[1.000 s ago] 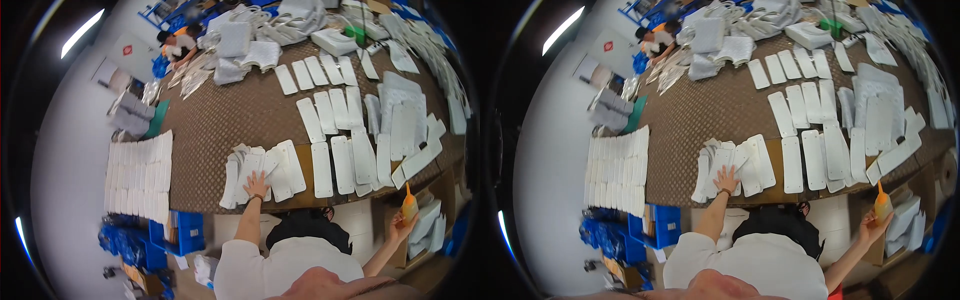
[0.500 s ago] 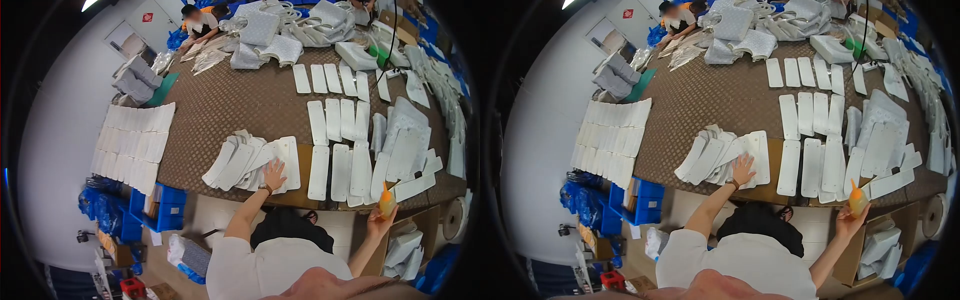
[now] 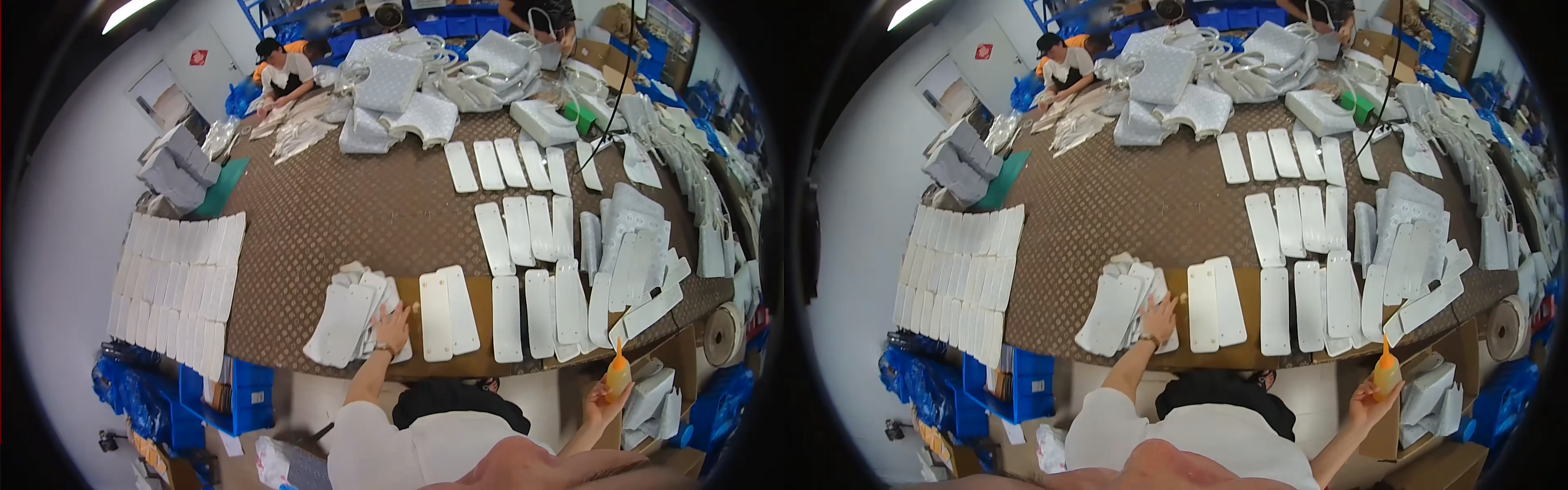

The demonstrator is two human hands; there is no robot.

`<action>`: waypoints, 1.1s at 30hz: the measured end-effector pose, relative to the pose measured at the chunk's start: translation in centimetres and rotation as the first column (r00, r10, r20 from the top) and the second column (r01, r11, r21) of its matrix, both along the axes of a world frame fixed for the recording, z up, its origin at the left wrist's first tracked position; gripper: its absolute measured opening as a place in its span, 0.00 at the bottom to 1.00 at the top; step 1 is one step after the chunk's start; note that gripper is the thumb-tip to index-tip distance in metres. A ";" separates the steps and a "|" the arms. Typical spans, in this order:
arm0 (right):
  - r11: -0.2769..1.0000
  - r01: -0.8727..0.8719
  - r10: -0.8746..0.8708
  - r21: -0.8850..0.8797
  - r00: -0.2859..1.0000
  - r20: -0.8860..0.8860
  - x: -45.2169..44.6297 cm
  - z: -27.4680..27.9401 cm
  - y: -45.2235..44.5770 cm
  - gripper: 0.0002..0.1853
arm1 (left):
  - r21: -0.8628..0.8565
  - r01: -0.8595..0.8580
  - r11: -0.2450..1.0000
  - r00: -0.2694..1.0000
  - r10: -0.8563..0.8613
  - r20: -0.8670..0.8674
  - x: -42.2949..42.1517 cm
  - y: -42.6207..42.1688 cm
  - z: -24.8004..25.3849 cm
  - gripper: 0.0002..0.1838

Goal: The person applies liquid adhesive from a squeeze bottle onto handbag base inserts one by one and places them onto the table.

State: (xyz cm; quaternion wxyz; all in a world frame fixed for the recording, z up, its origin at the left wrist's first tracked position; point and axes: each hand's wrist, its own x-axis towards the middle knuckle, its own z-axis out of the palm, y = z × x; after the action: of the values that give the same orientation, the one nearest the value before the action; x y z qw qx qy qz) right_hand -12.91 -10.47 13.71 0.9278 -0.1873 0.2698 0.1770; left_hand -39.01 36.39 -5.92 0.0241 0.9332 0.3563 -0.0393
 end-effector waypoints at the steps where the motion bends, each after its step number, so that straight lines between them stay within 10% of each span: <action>1: 1.000 0.013 -0.013 0.014 1.000 0.016 -0.6 0.4 0.6 0.27 | -0.009 -0.037 0.999 0.999 0.037 -0.038 -0.6 0.9 -0.4 0.32; 5: 1.000 0.010 -0.009 -0.018 0.999 0.041 -2.6 0.9 3.1 0.27 | -0.117 -0.268 0.956 0.958 0.278 0.072 1.8 -0.1 -1.8 0.36; 7: 0.999 0.032 -0.031 -0.029 0.999 0.023 -3.4 0.7 4.4 0.28 | -0.128 -0.176 0.976 0.925 0.209 0.316 4.2 -3.1 -1.4 0.41; 20: 0.983 -0.017 0.042 -0.181 0.990 0.138 -6.2 5.4 12.4 0.23 | -0.309 0.141 0.941 0.957 -0.050 0.285 4.3 -6.7 -2.5 0.39; 24: 0.927 0.123 -0.046 -0.354 0.975 0.218 -7.2 5.9 13.6 0.23 | -0.413 0.234 0.880 0.839 0.032 0.543 0.9 -4.4 -0.9 0.34; 28: 0.762 0.253 0.023 -0.596 0.909 0.416 -8.1 9.6 14.6 0.23 | -0.778 0.052 0.626 0.895 0.316 0.315 0.6 -1.4 5.8 0.26; 33: 0.609 0.396 0.246 -0.687 0.729 0.638 -8.6 13.1 16.1 0.24 | -0.835 0.538 -0.115 0.745 0.527 0.408 2.1 -2.3 14.7 0.20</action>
State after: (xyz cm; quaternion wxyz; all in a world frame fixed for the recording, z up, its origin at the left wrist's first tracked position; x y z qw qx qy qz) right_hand -21.55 5.62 26.84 0.7845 -0.6136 -0.0313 -0.0842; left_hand -36.95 34.06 8.77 0.8372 0.5218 0.1576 0.0447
